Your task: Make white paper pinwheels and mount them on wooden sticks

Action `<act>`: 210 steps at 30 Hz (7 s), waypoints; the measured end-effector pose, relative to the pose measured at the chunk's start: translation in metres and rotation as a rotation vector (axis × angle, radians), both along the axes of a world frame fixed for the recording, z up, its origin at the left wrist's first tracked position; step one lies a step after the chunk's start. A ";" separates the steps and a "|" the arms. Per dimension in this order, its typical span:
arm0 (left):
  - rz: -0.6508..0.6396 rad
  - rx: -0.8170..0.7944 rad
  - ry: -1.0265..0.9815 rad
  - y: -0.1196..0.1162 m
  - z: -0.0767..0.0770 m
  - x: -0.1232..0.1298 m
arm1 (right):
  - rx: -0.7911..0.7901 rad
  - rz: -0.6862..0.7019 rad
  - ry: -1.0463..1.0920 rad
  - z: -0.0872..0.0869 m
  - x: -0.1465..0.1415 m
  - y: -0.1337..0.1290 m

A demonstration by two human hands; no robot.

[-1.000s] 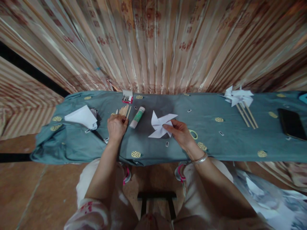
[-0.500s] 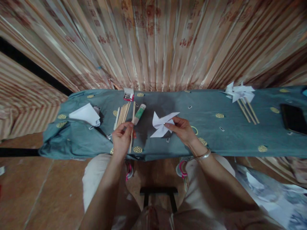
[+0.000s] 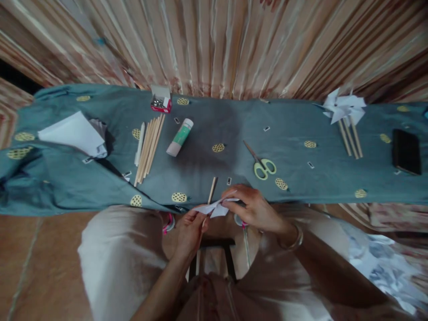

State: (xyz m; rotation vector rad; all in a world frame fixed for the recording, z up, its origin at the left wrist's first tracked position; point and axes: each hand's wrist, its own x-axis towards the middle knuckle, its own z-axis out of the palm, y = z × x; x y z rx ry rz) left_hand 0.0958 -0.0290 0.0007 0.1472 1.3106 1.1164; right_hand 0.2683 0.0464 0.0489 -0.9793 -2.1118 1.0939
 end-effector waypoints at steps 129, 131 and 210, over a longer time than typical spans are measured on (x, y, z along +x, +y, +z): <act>-0.101 0.050 -0.082 -0.011 0.018 0.004 | -0.654 0.101 -0.474 0.018 -0.050 0.093; -0.100 0.048 -0.079 -0.011 0.018 0.004 | -0.660 0.092 -0.484 0.016 -0.051 0.094; -0.252 0.257 0.004 0.134 0.056 -0.022 | -0.660 -0.436 0.607 0.001 -0.039 0.105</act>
